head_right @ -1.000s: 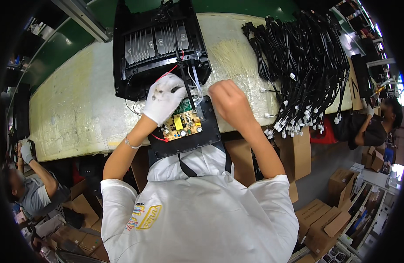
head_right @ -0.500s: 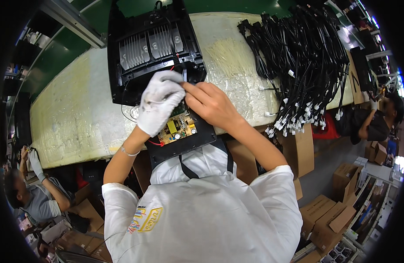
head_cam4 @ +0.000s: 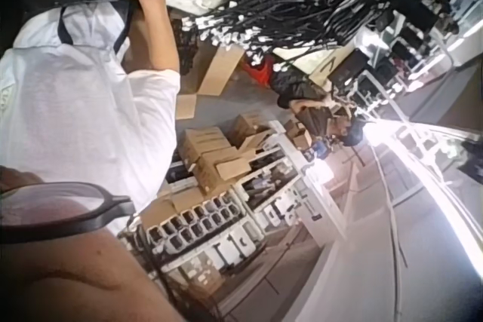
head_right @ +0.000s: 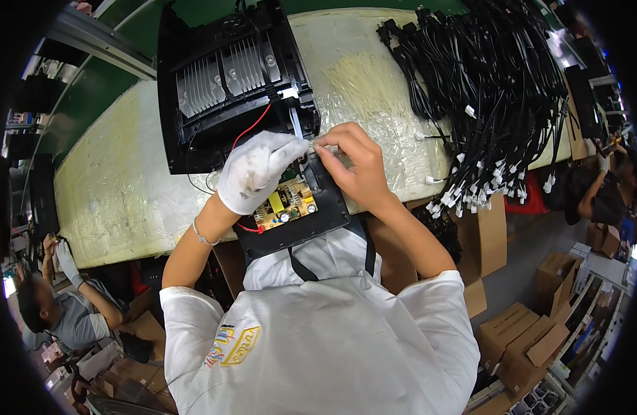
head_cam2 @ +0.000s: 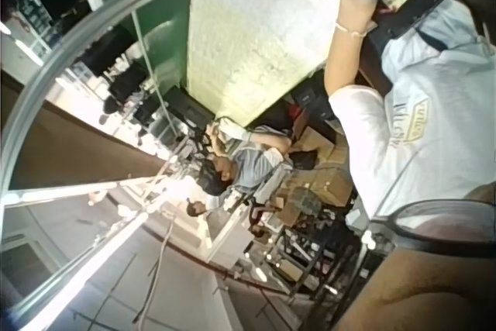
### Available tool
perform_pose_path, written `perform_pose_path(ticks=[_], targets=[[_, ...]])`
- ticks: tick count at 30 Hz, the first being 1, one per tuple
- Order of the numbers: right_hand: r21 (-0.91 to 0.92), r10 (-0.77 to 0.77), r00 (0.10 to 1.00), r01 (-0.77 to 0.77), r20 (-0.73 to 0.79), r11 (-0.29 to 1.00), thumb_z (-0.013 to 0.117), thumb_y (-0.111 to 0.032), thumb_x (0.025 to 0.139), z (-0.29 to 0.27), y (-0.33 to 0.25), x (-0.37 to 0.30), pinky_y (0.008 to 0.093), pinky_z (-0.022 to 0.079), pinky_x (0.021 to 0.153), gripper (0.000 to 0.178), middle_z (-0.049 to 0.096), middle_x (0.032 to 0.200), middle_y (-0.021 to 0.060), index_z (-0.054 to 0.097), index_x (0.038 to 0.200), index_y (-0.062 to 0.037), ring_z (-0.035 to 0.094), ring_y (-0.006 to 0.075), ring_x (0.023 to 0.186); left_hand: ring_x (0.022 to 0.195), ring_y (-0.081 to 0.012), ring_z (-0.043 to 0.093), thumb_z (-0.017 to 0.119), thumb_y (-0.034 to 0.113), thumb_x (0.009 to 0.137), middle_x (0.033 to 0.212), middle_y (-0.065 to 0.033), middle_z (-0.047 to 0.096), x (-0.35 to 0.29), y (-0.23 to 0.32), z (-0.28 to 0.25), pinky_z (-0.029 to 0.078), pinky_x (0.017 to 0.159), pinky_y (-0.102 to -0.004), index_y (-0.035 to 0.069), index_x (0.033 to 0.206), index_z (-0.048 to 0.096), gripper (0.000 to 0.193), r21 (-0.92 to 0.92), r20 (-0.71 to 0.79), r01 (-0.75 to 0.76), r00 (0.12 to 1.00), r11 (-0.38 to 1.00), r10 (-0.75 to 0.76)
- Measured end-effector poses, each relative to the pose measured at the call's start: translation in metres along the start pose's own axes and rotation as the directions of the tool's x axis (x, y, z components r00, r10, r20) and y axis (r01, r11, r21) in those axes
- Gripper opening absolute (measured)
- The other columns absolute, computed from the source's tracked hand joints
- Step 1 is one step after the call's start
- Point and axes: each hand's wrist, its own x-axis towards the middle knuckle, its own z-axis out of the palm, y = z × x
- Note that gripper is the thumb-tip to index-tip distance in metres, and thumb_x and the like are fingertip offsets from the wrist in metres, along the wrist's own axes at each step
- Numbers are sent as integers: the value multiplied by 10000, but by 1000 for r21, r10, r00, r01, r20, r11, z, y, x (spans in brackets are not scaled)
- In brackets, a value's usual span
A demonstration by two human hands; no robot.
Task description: Connecting wiring harnesses to printed circuit boards inside black plastic device housings on a factory assembly line.
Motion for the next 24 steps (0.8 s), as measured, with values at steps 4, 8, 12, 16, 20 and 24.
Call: perform_pose_path(ticks=[4,8,12,16,20,24], targets=[[42,30,999,-31,10,999,697,16,811,1,1,2,251,460,653,92,616,893,75,670,899,14,571,138,750,889,-271,650,643,-51,688,1040,-70,650,2,10,-6,549,749,-344,113,1167,606,508,188,38,1,999,982,-8],[104,87,996,-90,27,991,697,10,820,1,1,3,245,461,659,79,615,899,71,667,893,18,571,129,753,915,-280,645,636,-41,694,1065,-78,644,4,13,-8,546,761,-353,109,1159,609,490,232,68,30,997,972,-47],[110,84,995,-88,45,990,695,11,824,-2,0,5,243,462,661,79,614,904,68,663,895,19,571,126,755,904,-280,648,628,-44,697,1062,-81,650,7,12,-8,545,758,-359,105,1150,614,478,236,105,38,992,971,-64],[100,10,997,-17,76,995,691,16,820,-2,0,8,249,468,657,88,617,913,81,657,901,21,588,155,759,880,-276,647,629,-45,698,1037,-76,664,9,9,-6,545,752,-351,104,1163,616,488,200,108,-21,994,980,-1],[-12,-77,991,79,108,997,693,16,811,-6,-5,12,267,477,671,93,636,915,96,653,894,23,616,193,785,902,-222,641,624,74,816,1015,-37,664,9,1,-3,548,711,-324,137,1121,635,311,93,59,-72,996,993,66],[3,-19,989,19,147,1000,689,23,808,-17,-16,15,280,480,699,75,652,888,96,655,874,27,627,199,807,865,-243,626,651,62,761,942,-30,637,14,15,1,541,688,-353,146,988,639,242,13,-14,65,998,998,-65]])
